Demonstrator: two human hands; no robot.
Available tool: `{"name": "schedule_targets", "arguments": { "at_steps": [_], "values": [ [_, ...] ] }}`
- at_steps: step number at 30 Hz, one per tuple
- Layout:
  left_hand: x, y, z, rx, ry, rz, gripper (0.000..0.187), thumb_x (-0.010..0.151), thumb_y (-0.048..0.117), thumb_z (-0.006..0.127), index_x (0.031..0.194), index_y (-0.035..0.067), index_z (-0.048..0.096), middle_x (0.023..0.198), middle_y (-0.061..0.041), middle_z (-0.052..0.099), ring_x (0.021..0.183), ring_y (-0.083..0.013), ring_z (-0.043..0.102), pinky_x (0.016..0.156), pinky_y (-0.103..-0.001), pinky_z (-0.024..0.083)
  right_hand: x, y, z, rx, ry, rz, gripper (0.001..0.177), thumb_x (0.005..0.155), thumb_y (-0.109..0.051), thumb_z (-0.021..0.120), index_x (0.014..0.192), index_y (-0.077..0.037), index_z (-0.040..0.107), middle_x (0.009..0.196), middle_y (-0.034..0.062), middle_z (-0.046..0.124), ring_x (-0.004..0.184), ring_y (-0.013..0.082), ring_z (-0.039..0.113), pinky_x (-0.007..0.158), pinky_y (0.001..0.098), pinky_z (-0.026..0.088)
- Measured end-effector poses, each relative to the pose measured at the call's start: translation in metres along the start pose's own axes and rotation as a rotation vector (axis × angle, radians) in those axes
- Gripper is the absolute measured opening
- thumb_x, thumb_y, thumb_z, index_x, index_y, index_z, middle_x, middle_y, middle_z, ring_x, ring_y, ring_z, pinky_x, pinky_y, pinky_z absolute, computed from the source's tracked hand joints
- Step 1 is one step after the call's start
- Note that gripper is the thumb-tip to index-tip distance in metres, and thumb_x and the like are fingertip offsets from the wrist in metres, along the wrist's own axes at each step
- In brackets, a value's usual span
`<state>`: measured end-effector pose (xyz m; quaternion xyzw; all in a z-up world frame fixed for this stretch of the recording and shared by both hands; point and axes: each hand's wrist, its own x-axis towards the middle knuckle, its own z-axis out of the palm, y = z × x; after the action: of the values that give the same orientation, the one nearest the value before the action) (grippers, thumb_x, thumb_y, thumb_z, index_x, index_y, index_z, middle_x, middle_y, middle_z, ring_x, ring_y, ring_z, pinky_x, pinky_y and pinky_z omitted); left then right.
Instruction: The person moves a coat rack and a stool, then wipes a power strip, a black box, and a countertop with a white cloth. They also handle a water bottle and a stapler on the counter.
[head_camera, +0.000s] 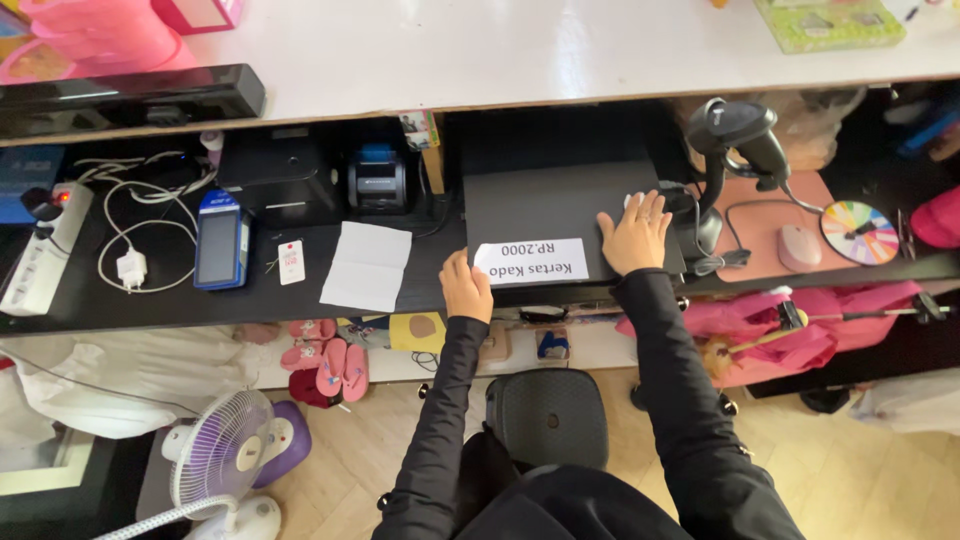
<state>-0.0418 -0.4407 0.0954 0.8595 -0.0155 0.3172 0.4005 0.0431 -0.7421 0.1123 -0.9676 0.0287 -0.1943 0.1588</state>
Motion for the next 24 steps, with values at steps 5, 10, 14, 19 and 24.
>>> {"name": "schedule_targets", "arguments": {
  "at_steps": [5,10,14,19,24],
  "values": [
    [-0.002,-0.004,0.002,-0.018,-0.012,-0.029,0.042,0.095,0.012,0.053,0.135,-0.003,0.053,0.135,-0.025,0.055,0.121,-0.0458,0.053,0.101,-0.052,0.045,0.074,0.004,0.016,-0.022,-0.131,-0.001,0.089,0.105,-0.058,0.042,0.153,0.016,0.03,0.16,0.0409,0.02,0.152,0.0526,0.015,0.12,0.0615,0.014],
    [-0.002,-0.008,0.007,-0.023,-0.037,-0.072,0.043,0.094,0.012,0.054,0.134,-0.003,0.052,0.135,-0.025,0.054,0.119,-0.046,0.052,0.1,-0.052,0.043,0.086,-0.108,0.037,0.006,-0.396,-0.157,0.081,0.102,-0.058,0.039,0.155,0.003,0.034,0.163,0.0331,0.015,0.152,0.0517,0.009,0.12,0.0642,0.013],
    [-0.005,-0.01,0.01,-0.001,-0.029,-0.097,0.041,0.094,0.011,0.053,0.133,-0.003,0.051,0.135,-0.024,0.054,0.121,-0.0454,0.052,0.101,-0.052,0.043,0.033,-0.229,0.06,0.107,-0.27,-0.496,0.09,0.096,-0.062,0.053,0.146,0.012,0.043,0.15,0.0356,0.04,0.135,0.0513,0.037,0.112,0.0526,0.034],
    [-0.005,-0.011,0.007,0.0,-0.068,-0.108,0.04,0.094,0.009,0.051,0.132,-0.003,0.054,0.133,-0.024,0.055,0.121,-0.0446,0.052,0.103,-0.051,0.043,0.017,-0.234,0.042,0.27,-0.145,-0.72,0.065,0.101,-0.049,0.058,0.134,0.006,0.057,0.149,0.0293,0.046,0.142,0.0457,0.037,0.112,0.0508,0.033],
    [-0.004,-0.004,0.005,-0.054,-0.012,-0.057,0.04,0.095,0.009,0.052,0.133,-0.005,0.053,0.134,-0.026,0.054,0.12,-0.0449,0.052,0.103,-0.051,0.042,0.051,-0.149,0.013,0.144,-0.204,-0.576,0.051,0.097,-0.037,0.06,0.126,0.004,0.062,0.14,0.0287,0.051,0.133,0.0453,0.045,0.105,0.0514,0.041]
  ]
}}
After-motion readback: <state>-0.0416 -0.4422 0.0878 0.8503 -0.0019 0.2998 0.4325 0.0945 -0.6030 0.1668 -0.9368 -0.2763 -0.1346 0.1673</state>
